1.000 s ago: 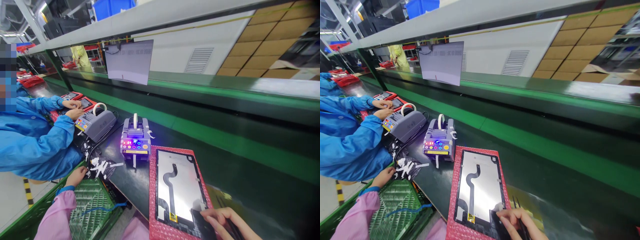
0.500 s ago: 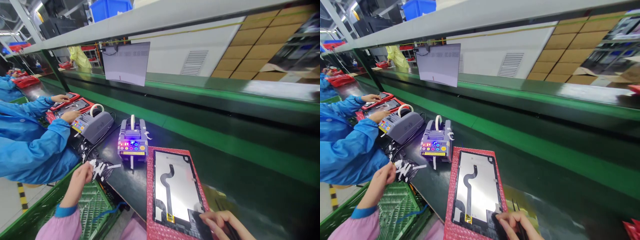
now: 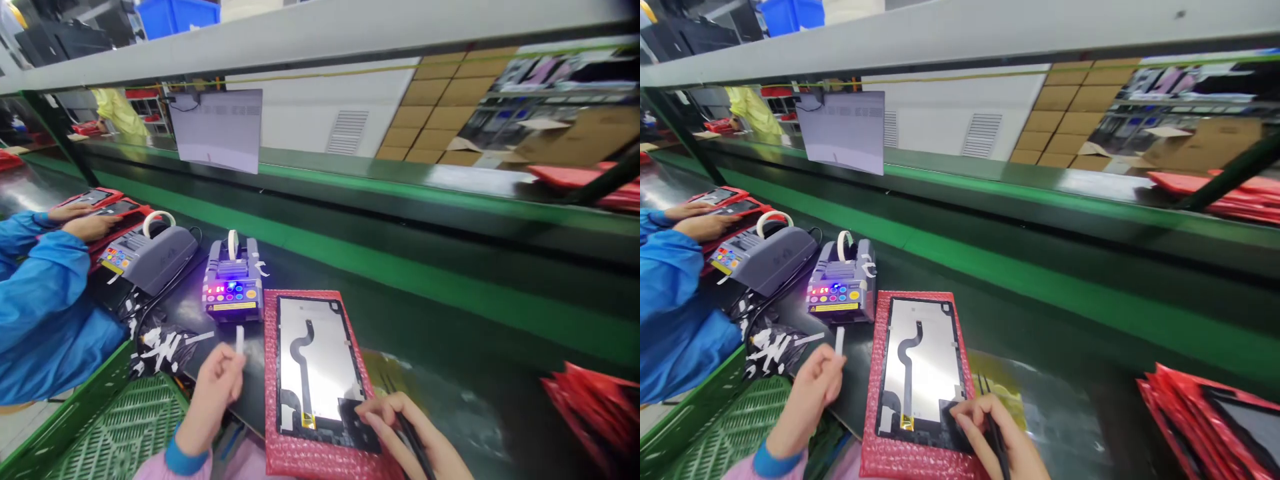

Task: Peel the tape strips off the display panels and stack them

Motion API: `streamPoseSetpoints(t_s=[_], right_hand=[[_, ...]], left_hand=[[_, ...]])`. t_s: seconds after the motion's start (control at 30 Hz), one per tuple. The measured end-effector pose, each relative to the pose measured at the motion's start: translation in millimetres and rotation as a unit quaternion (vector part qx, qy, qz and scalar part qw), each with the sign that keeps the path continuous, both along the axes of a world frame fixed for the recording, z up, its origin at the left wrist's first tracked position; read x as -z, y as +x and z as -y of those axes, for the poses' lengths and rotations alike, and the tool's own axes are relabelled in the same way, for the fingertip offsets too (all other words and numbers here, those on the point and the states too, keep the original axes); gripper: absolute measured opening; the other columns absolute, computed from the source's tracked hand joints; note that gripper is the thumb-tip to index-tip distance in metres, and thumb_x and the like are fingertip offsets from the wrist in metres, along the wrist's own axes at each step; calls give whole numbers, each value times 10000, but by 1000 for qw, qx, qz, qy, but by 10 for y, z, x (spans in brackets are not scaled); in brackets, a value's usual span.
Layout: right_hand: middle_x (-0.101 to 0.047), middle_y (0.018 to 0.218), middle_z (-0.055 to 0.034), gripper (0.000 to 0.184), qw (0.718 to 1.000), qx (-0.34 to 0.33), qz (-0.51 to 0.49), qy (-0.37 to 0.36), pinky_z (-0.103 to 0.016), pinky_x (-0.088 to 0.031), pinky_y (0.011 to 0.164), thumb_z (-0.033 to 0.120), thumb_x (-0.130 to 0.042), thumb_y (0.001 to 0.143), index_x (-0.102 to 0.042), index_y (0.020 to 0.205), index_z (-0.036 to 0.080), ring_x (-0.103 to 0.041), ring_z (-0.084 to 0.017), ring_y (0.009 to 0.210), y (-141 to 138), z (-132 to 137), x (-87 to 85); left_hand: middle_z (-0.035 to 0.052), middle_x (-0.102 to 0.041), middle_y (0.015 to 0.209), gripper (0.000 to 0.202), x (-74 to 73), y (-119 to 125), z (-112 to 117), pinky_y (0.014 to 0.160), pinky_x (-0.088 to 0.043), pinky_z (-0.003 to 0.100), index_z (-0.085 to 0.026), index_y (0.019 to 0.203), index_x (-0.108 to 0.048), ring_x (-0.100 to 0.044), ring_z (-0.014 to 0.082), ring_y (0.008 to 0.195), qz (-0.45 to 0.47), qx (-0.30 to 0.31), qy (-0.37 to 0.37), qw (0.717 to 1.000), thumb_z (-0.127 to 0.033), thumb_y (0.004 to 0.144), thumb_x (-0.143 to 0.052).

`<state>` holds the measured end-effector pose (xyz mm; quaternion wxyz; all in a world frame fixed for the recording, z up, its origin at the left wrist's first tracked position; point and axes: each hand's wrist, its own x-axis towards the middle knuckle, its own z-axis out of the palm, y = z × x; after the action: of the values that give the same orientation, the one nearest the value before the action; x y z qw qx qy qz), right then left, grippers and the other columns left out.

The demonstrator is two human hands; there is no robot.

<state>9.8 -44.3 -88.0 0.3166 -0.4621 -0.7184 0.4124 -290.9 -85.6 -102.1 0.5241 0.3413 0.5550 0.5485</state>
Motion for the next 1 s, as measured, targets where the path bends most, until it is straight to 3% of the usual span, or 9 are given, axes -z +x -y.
streamPoseSetpoints(t_s=[0.13,0.23,0.37,0.47,0.57,0.63,0.73,0.87,1.0], right_hand=[[-757,964,-74,248,992,-54,-59,-98,-305,-563,830,375,-661,908,-479,799,248,-721,-214,910,-187,37,-110],[-749,909,-65,340,973,-91,-99,-186,-314,-538,756,359,-758,804,-438,774,247,-691,-216,836,-355,63,-251],[-699,730,-17,449,964,-70,-94,-237,-293,-488,673,393,-760,784,-341,708,253,-627,-180,679,-476,11,-396],[-689,744,-20,474,979,-26,-81,-187,-296,-472,669,441,-738,797,-311,701,257,-608,-176,676,-524,-145,-455],[-685,756,-16,451,987,-22,-69,-143,-293,-457,656,463,-711,800,-314,722,262,-591,-172,671,-618,-360,-405],[-680,726,-11,437,990,-49,-54,-124,-299,-455,648,475,-689,791,-312,724,265,-584,-173,646,-713,-490,-298],[-678,694,-10,414,993,-69,-31,-95,-312,-456,654,471,-666,785,-315,709,265,-583,-181,629,-849,-624,-101],[-702,719,-13,381,995,-57,-22,-83,-329,-456,682,417,-657,797,-316,720,267,-604,-198,661,-937,-696,59],[-716,749,-15,353,995,-53,-22,-81,-340,-475,706,407,-637,829,-323,742,271,-641,-207,689,-959,-711,97]], left_hand=[[-55,-495,470,584,127,418,355,434,-257,189,-170,880,-586,-332,59,391,33,184,-14,982,-753,853,-588],[-39,-499,536,693,199,631,488,461,-274,188,-155,1025,-636,-346,65,445,22,274,-17,961,-810,873,-470],[-35,-470,548,803,188,700,477,480,-294,195,-150,1010,-682,-350,76,471,5,288,-47,956,-887,814,-430],[-47,-461,516,868,130,644,436,478,-319,208,-151,1069,-663,-365,95,453,11,278,-78,957,-924,784,-391],[-48,-469,497,721,46,549,399,524,-383,232,-155,1089,-656,-394,114,453,-64,254,-38,964,-783,932,-340],[18,-612,644,517,-12,488,356,638,-455,256,-174,1090,-666,-529,143,575,-169,218,24,961,-573,1030,-344],[88,-694,914,324,-50,436,255,778,-494,320,-199,1097,-676,-626,210,822,-371,173,134,902,-268,1034,-366],[88,-632,891,351,33,447,112,708,-489,381,-191,1200,-658,-568,257,799,-563,169,169,791,-107,955,-421],[87,-594,911,455,138,483,47,689,-471,369,-189,1310,-612,-536,249,803,-620,182,144,749,-48,907,-453]])
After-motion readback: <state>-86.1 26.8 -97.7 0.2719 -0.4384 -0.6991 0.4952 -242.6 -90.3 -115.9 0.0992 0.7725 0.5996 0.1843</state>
